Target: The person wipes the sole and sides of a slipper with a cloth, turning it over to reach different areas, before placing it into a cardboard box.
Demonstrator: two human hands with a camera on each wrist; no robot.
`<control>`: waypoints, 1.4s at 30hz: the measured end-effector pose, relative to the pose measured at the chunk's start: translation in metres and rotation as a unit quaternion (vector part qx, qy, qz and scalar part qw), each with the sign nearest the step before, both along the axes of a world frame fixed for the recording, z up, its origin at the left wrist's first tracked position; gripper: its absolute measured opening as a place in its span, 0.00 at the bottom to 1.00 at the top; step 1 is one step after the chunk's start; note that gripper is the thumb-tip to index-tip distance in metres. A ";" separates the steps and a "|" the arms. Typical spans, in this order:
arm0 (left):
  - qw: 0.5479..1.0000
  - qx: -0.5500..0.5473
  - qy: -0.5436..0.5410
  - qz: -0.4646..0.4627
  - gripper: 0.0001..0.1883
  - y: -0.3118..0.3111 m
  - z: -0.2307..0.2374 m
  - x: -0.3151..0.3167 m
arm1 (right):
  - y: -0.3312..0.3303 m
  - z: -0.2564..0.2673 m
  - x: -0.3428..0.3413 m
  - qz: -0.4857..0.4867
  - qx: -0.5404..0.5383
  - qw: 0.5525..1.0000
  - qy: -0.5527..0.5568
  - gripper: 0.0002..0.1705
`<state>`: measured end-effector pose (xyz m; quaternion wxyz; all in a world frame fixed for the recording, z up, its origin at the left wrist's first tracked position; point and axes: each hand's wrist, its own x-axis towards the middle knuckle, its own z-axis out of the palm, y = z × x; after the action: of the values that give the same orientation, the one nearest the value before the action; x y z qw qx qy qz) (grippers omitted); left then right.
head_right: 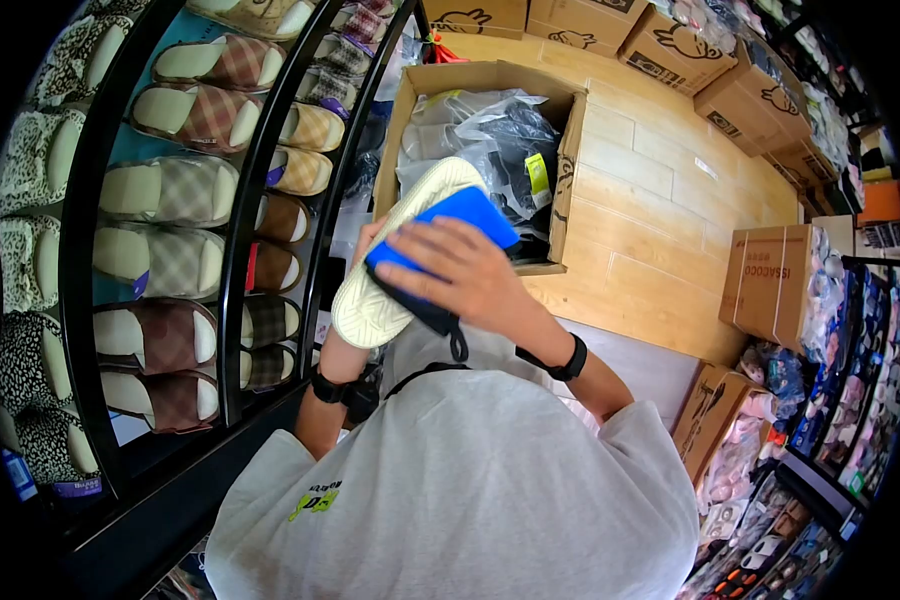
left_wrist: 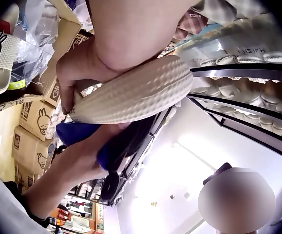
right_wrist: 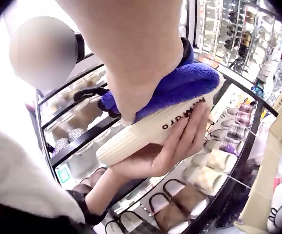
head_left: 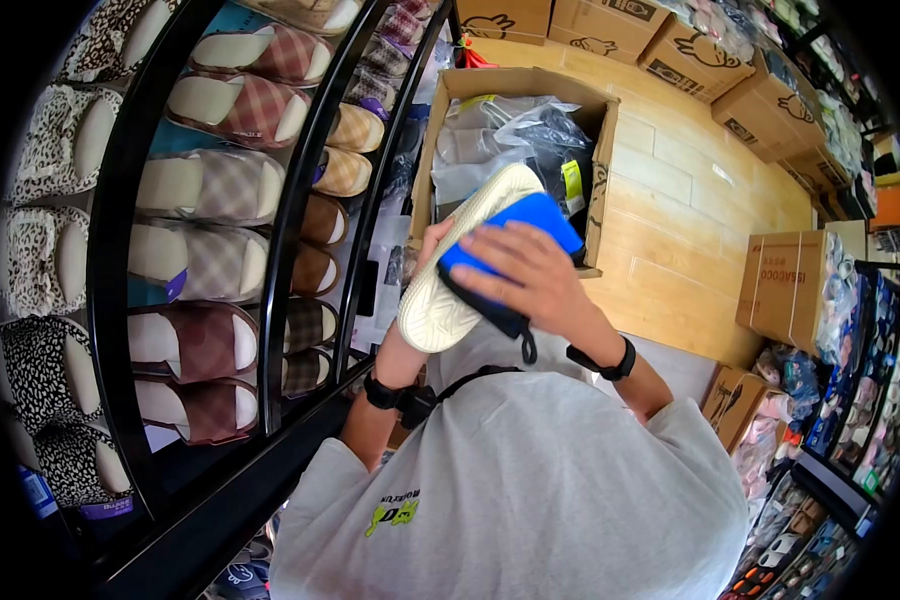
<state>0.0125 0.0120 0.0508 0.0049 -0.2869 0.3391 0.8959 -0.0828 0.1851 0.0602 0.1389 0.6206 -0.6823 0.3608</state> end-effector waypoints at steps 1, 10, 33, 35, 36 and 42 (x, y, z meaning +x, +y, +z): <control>1.000 0.000 0.000 -0.001 0.26 0.000 0.003 -0.002 | 0.001 0.000 -0.006 -0.039 -0.009 0.999 -0.014 0.32; 0.986 -0.149 0.067 -0.014 0.23 -0.001 -0.012 -0.005 | 0.002 0.001 -0.009 0.021 0.016 0.999 -0.031 0.31; 0.963 -0.209 0.167 0.010 0.19 -0.018 -0.047 0.002 | -0.013 0.000 -0.006 0.078 0.025 0.996 -0.023 0.38; 0.975 -0.190 0.116 0.027 0.21 -0.006 -0.027 -0.002 | -0.011 -0.004 -0.021 0.019 0.023 0.999 -0.044 0.38; 0.982 -0.169 0.066 0.043 0.24 -0.001 -0.017 -0.004 | -0.012 -0.003 -0.021 -0.024 0.003 0.996 -0.084 0.38; 0.943 -0.307 0.130 -0.013 0.20 -0.018 -0.036 0.000 | -0.017 0.000 -0.001 0.030 0.002 0.999 -0.035 0.35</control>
<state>0.0129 -0.0062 0.0143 -0.1159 -0.1512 0.5994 0.7775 -0.0835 0.1677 0.0598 0.1027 0.6279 -0.6686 0.3849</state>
